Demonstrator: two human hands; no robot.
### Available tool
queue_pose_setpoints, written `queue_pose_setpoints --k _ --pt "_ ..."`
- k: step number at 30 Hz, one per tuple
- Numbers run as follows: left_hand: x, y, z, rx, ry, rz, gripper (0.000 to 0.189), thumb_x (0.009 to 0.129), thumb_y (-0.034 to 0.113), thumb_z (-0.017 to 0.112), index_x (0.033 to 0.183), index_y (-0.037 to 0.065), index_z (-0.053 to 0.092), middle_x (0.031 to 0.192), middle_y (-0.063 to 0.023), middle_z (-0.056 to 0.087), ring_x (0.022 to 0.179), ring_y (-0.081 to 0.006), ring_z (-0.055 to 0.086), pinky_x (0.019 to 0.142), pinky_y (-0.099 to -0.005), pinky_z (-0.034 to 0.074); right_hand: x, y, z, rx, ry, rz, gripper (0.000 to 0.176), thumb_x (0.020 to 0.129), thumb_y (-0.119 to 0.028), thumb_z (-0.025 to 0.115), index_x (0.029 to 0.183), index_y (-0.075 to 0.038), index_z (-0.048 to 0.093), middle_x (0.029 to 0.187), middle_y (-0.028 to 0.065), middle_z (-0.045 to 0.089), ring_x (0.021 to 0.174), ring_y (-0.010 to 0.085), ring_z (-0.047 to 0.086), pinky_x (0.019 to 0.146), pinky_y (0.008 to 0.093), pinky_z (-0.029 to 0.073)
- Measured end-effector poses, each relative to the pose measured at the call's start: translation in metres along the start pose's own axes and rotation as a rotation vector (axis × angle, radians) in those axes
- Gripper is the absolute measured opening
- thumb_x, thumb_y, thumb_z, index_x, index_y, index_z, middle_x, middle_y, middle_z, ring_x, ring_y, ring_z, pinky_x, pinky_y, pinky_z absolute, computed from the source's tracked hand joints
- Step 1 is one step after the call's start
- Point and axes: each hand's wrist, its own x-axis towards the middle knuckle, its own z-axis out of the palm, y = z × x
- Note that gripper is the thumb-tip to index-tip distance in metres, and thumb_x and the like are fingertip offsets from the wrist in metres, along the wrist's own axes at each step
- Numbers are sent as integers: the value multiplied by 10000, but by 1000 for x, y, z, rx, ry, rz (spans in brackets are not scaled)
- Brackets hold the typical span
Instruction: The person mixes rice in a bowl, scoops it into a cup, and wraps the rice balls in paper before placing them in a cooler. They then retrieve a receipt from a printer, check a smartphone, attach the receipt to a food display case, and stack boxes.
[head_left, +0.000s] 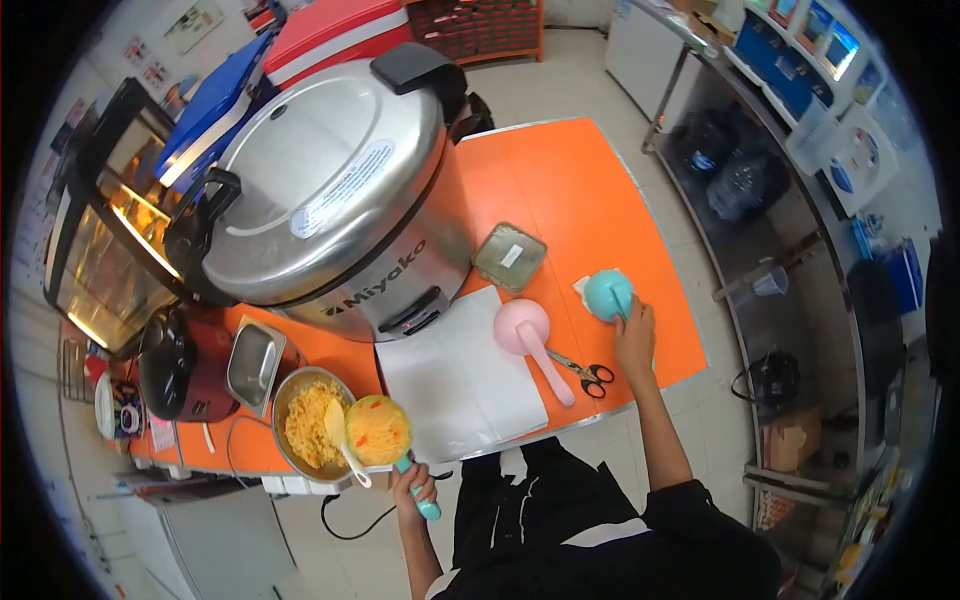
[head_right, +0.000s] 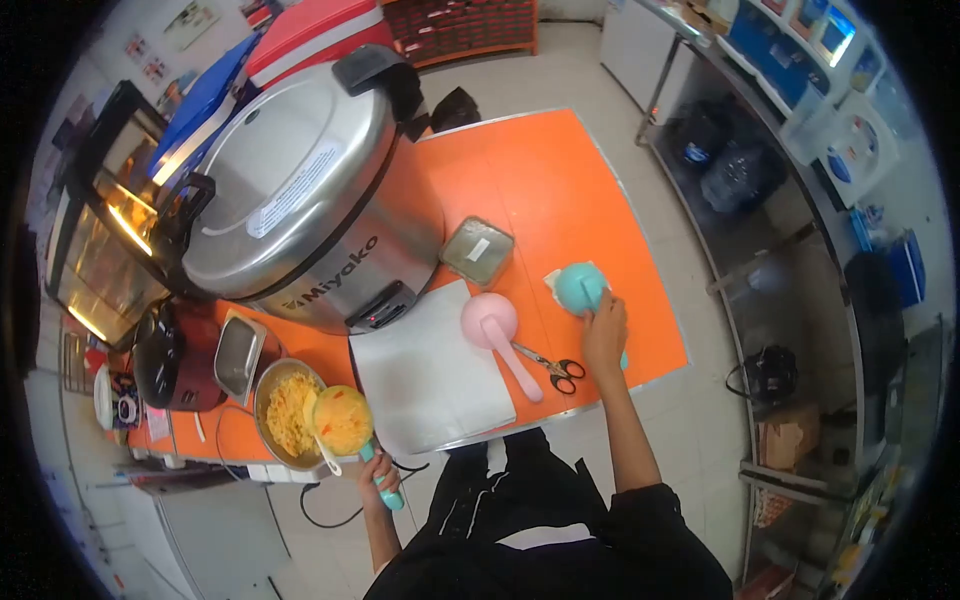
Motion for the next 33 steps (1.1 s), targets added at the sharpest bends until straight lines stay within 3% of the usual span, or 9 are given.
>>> queue_pose_setpoints --k 2,6,16,20,22,24,25,28,33 --pt "13 -9 4 41 53 -26 192 851 98 374 1033 135 422 555 29 310 345 -53 280 312 -198 295 -21 -35 0 -346 329 -245 420 794 -116 527 1169 9 385 1059 212 438 974 353 451 776 425 391" --pt "53 -22 11 158 38 -14 228 838 91 384 1059 135 354 562 25 309 358 -62 296 331 -209 316 -76 -77 32 110 -193 -431 449 784 -131 540 1209 -82 405 1089 212 415 1004 349 440 816 424 392" --pt "63 -30 11 175 -46 -88 157 828 116 409 979 127 367 552 18 313 345 -67 289 323 -223 314 -40 -32 22 -222 -120 -457 405 770 -31 469 1163 -128 473 1178 212 387 981 357 446 808 403 399" --pt "58 -25 27 135 -68 -101 135 836 133 413 964 121 373 542 14 314 337 -70 291 316 -227 313 -70 -71 29 -309 152 -662 416 725 -99 549 1132 -64 473 1138 187 430 964 325 461 794 412 383" --pt "58 -25 40 129 -100 -142 130 841 143 417 962 124 373 539 3 320 333 -78 297 314 -230 320 -91 -68 87 419 -275 -581 363 803 -202 498 1128 -44 467 1066 176 498 915 286 502 760 445 402" --pt "61 -30 48 159 -112 -145 152 836 159 421 969 120 358 531 -26 346 325 -109 332 317 -247 359 -113 -110 91 969 -1048 305 402 872 -332 381 1110 -21 470 990 173 551 852 247 540 734 424 433" --pt "59 -32 60 220 -89 -120 179 836 167 412 991 108 344 526 -41 358 320 -127 349 319 -258 384 -118 -115 98 1126 -1246 388 423 880 -327 338 1105 5 471 1030 171 544 900 247 530 791 383 423" --pt "61 -32 75 320 -38 -73 218 811 176 407 981 72 321 524 -90 403 338 -193 404 350 -302 433 -127 -123 116 1320 -1397 531 399 885 -288 321 1024 41 499 1016 163 546 927 247 525 839 338 424" --pt "83 -33 74 424 -144 -2 240 831 194 381 987 13 358 606 -134 495 505 -235 524 495 -320 450 -113 -135 109 1431 -1152 644 269 878 -232 356 909 -8 501 871 114 538 904 234 524 818 339 434"
